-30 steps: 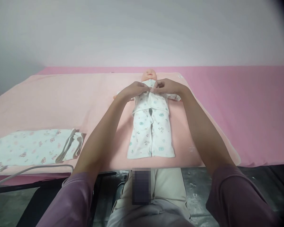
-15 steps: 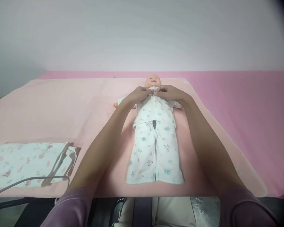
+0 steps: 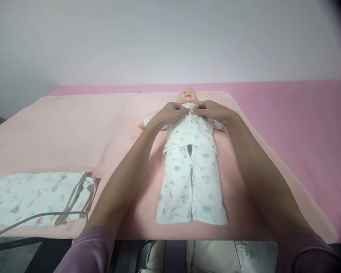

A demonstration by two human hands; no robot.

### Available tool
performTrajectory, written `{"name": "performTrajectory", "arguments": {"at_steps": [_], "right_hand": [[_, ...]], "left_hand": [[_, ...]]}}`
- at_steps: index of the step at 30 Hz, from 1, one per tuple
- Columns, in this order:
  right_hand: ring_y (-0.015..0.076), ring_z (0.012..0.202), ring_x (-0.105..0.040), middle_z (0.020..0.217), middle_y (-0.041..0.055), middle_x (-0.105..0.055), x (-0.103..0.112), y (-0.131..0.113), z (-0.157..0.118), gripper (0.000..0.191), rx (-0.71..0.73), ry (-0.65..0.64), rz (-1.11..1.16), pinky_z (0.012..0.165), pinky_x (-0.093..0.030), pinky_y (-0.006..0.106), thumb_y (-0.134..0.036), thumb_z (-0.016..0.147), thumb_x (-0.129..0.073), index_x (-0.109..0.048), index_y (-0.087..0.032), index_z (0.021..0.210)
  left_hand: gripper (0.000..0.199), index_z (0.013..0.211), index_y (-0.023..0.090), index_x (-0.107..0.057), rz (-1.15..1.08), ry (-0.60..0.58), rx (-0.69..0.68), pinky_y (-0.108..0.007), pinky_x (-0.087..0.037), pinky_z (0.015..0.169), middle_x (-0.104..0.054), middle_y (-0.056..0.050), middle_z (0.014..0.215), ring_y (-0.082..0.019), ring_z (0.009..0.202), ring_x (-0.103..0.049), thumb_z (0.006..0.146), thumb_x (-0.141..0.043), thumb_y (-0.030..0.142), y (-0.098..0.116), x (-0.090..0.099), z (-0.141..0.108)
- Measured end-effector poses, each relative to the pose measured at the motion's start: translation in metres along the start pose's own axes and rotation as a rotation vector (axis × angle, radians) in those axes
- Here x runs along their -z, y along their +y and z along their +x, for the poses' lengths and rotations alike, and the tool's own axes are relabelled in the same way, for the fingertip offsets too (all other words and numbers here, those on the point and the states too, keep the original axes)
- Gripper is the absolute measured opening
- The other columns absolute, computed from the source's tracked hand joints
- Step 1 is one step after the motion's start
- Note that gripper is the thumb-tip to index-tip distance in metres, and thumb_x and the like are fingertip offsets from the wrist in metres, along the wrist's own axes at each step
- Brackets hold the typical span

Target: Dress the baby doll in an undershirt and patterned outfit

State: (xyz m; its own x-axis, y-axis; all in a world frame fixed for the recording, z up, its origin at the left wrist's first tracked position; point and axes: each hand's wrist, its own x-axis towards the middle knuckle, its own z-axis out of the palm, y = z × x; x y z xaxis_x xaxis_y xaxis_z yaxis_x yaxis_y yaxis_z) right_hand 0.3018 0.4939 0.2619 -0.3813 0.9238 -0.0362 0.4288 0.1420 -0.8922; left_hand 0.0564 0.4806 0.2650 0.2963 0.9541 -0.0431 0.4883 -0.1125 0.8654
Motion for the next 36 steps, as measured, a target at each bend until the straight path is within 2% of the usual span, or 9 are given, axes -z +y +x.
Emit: {"name": "performTrajectory", "arguments": {"at_steps": [6, 11, 16, 19, 24, 27, 32, 36], "right_hand": [[0.0226, 0.088, -0.066, 0.093, 0.0071, -0.075, -0.003, -0.004, -0.003, 0.026, -0.055, 0.046, 0.028, 0.081, -0.052, 0.038, -0.044, 0.09, -0.093, -0.079, -0.023, 0.086], [0.0203, 0.076, -0.06, 0.078, 0.0054, -0.064, -0.005, -0.009, -0.005, 0.036, -0.112, 0.054, 0.063, 0.075, -0.05, 0.038, -0.048, 0.089, -0.094, -0.071, -0.022, 0.078], [0.0203, 0.075, -0.056, 0.076, 0.0052, -0.06, -0.006, -0.01, -0.003, 0.039, -0.124, 0.077, 0.042, 0.071, -0.046, 0.038, -0.049, 0.084, -0.095, -0.067, -0.023, 0.076], [0.0225, 0.076, -0.056, 0.073, 0.005, -0.054, -0.009, -0.013, -0.004, 0.039, -0.14, 0.143, 0.001, 0.072, -0.045, 0.04, -0.045, 0.084, -0.093, -0.062, -0.023, 0.075], [0.0288, 0.085, -0.06, 0.073, 0.0058, -0.051, -0.017, -0.016, -0.007, 0.028, -0.041, 0.227, -0.076, 0.075, -0.049, 0.042, -0.041, 0.088, -0.09, -0.068, -0.025, 0.089], [0.0289, 0.087, -0.059, 0.074, 0.0063, -0.052, -0.021, -0.018, -0.009, 0.025, -0.004, 0.254, -0.119, 0.074, -0.05, 0.042, -0.042, 0.092, -0.088, -0.07, -0.025, 0.095], [0.028, 0.085, -0.056, 0.073, 0.0071, -0.046, -0.027, -0.032, -0.017, 0.021, 0.04, 0.336, -0.275, 0.077, -0.048, 0.042, -0.031, 0.099, -0.077, -0.065, -0.024, 0.083], [0.0275, 0.083, -0.057, 0.072, 0.0071, -0.048, -0.028, -0.037, -0.021, 0.028, 0.051, 0.272, -0.254, 0.078, -0.046, 0.042, -0.035, 0.104, -0.07, -0.062, -0.024, 0.079]], "left_hand": [[0.045, 0.07, 0.021, -0.053, -0.055, -0.004, -0.004, -0.031, -0.029, 0.064, -0.04, -0.001, 0.065, -0.014, 0.061, -0.044, 0.098, -0.08, 0.044, -0.001, -0.002, 0.001], [0.045, 0.074, 0.022, -0.054, -0.101, 0.009, -0.001, -0.032, -0.034, 0.065, -0.04, -0.001, 0.061, -0.019, 0.067, -0.052, 0.099, -0.082, 0.047, -0.003, -0.002, 0.003], [0.047, 0.072, 0.021, -0.052, -0.071, 0.016, 0.004, -0.032, -0.03, 0.065, -0.04, -0.001, 0.065, -0.015, 0.064, -0.044, 0.1, -0.078, 0.048, -0.003, -0.003, 0.004], [0.048, 0.07, 0.021, -0.049, -0.051, 0.039, 0.023, -0.032, -0.029, 0.065, -0.036, -0.001, 0.066, -0.014, 0.064, -0.04, 0.097, -0.08, 0.045, -0.001, -0.004, 0.004], [0.048, 0.069, 0.021, -0.046, -0.03, 0.049, 0.036, -0.033, -0.028, 0.067, -0.034, -0.001, 0.068, -0.014, 0.065, -0.036, 0.096, -0.079, 0.043, 0.003, -0.003, 0.002], [0.052, 0.068, 0.021, -0.042, -0.034, 0.054, 0.037, -0.034, -0.025, 0.067, -0.031, 0.0, 0.068, -0.013, 0.064, -0.032, 0.097, -0.079, 0.043, 0.003, -0.004, 0.001], [0.056, 0.069, 0.021, -0.04, -0.066, 0.048, 0.015, -0.034, -0.026, 0.068, -0.029, 0.001, 0.068, -0.013, 0.064, -0.03, 0.099, -0.079, 0.047, 0.003, -0.006, 0.001], [0.055, 0.069, 0.022, -0.039, -0.069, 0.033, 0.011, -0.034, -0.023, 0.066, -0.031, 0.001, 0.067, -0.013, 0.063, -0.029, 0.102, -0.074, 0.048, 0.004, -0.006, 0.0]]}}
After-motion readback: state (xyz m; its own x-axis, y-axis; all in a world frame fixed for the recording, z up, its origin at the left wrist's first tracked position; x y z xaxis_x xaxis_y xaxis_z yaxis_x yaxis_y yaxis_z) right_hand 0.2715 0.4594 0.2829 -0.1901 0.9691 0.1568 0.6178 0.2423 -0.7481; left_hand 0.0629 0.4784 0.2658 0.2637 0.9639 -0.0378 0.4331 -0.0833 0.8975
